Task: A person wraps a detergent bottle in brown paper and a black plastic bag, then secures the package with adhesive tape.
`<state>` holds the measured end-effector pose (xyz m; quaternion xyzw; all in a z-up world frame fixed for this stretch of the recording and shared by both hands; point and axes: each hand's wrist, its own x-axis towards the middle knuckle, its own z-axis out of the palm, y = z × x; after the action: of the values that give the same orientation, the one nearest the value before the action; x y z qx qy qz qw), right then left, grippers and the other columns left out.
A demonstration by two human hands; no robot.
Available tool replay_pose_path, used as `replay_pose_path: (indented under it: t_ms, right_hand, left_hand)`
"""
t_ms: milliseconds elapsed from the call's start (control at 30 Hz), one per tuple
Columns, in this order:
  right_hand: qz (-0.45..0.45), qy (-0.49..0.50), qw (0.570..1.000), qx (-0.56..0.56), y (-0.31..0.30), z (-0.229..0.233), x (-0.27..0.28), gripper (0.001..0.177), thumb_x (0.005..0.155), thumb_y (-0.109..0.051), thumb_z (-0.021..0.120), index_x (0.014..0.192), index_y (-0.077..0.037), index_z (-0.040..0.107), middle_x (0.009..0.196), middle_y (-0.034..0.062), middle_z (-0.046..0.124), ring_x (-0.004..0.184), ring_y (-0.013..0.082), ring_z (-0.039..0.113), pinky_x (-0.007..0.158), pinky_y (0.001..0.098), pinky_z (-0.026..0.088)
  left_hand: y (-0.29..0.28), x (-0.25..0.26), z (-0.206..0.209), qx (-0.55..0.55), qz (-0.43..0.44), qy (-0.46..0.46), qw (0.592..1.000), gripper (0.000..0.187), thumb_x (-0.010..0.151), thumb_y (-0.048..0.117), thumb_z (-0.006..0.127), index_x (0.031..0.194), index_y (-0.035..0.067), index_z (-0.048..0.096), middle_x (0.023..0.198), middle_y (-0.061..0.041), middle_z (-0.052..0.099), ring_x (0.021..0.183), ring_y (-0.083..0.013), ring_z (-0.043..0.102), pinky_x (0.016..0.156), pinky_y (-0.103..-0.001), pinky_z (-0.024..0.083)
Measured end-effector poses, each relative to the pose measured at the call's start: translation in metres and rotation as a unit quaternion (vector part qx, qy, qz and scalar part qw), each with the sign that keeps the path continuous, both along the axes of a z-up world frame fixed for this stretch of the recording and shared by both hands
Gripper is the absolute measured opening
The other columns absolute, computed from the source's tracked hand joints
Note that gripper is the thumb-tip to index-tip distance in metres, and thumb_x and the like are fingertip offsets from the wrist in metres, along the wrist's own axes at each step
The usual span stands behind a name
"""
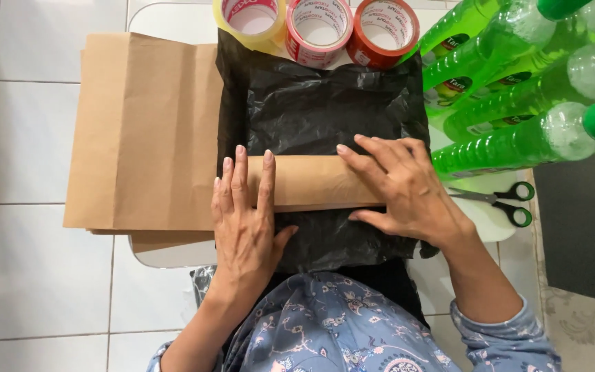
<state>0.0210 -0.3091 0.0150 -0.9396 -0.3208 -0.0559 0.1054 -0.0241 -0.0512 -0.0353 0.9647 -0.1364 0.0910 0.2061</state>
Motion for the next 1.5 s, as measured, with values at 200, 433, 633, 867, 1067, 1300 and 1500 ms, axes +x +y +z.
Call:
replay_pose_path:
  t_ms: [200,433,633,867,1067,1300,1500]
  right_hand:
    - [0.025,-0.023,0.999,0.015,0.003,-0.009,0.005,0.095,0.052,-0.023,0.088,0.143,-0.016,0.059,0.12,0.0051,0.066,0.097,0.0228,0.063,0.089,0.0392,0.045]
    - [0.03,-0.031,0.999,0.023,0.002,-0.005,0.001,0.094,0.047,-0.023,0.088,0.138,-0.017,0.063,0.117,0.0038,0.068,0.094,0.0213,0.063,0.086,0.0378,0.045]
    - [0.013,-0.037,0.998,0.04,0.008,-0.013,-0.005,0.085,0.056,-0.025,0.085,0.138,-0.017,0.065,0.117,0.0038,0.068,0.092,0.0212,0.062,0.084,0.0367,0.044]
    - [0.028,0.054,0.998,0.025,-0.004,0.002,-0.001,0.099,0.065,-0.045,0.086,0.151,-0.015,0.049,0.146,0.0105,0.059,0.122,0.0263,0.058,0.107,0.047,0.031]
    - [-0.041,0.056,0.989,0.129,-0.031,0.008,-0.008,0.061,0.085,-0.015,0.073,0.142,0.002,0.057,0.142,0.0147,0.063,0.126,0.029,0.06,0.113,0.0445,0.037]
    - [-0.081,0.06,0.972,0.21,-0.036,-0.022,-0.029,0.076,0.086,-0.035,0.068,0.147,0.003,0.044,0.152,0.0245,0.047,0.138,0.0412,0.048,0.118,0.0506,0.038]
    - [-0.106,0.058,0.976,0.181,-0.038,-0.037,-0.024,0.107,0.055,-0.018,0.097,0.149,-0.006,0.047,0.156,0.0231,0.041,0.139,0.0408,0.049,0.115,0.0492,0.044]
  left_hand:
    - [0.004,0.002,-0.008,0.003,0.012,0.011,1.0,0.132,0.056,0.027,0.094,0.164,0.009,0.021,0.167,-0.028,0.018,0.153,-0.0472,0.026,0.122,-0.053,0.028]
    - [0.007,0.003,-0.008,-0.011,-0.002,0.006,1.0,0.135,0.055,0.031,0.095,0.164,0.006,0.019,0.167,-0.029,0.019,0.152,-0.0497,0.029,0.122,-0.054,0.028]
    - [0.005,0.003,-0.011,-0.005,0.003,-0.004,1.0,0.129,0.06,0.032,0.092,0.163,0.005,0.02,0.166,-0.029,0.021,0.152,-0.0479,0.031,0.123,-0.052,0.027]
    - [0.013,0.003,0.004,-0.013,-0.015,0.021,1.0,0.132,0.058,0.032,0.094,0.164,0.008,0.019,0.168,-0.027,0.018,0.156,-0.0451,0.022,0.125,-0.054,0.016]
    - [0.048,0.006,0.03,-0.053,-0.028,-0.004,0.998,0.115,0.071,0.035,0.088,0.161,0.004,0.025,0.166,-0.025,0.031,0.154,-0.0418,0.031,0.125,-0.06,0.018]
    - [0.066,0.02,0.038,-0.045,-0.105,-0.035,0.993,0.096,0.074,0.035,0.083,0.155,0.004,0.043,0.157,-0.015,0.049,0.142,-0.0312,0.046,0.118,-0.049,0.02]
    - [0.047,0.028,0.013,0.073,-0.106,-0.043,0.991,0.115,0.059,0.039,0.087,0.159,0.011,0.038,0.153,-0.016,0.051,0.142,-0.0305,0.048,0.12,-0.056,0.007]
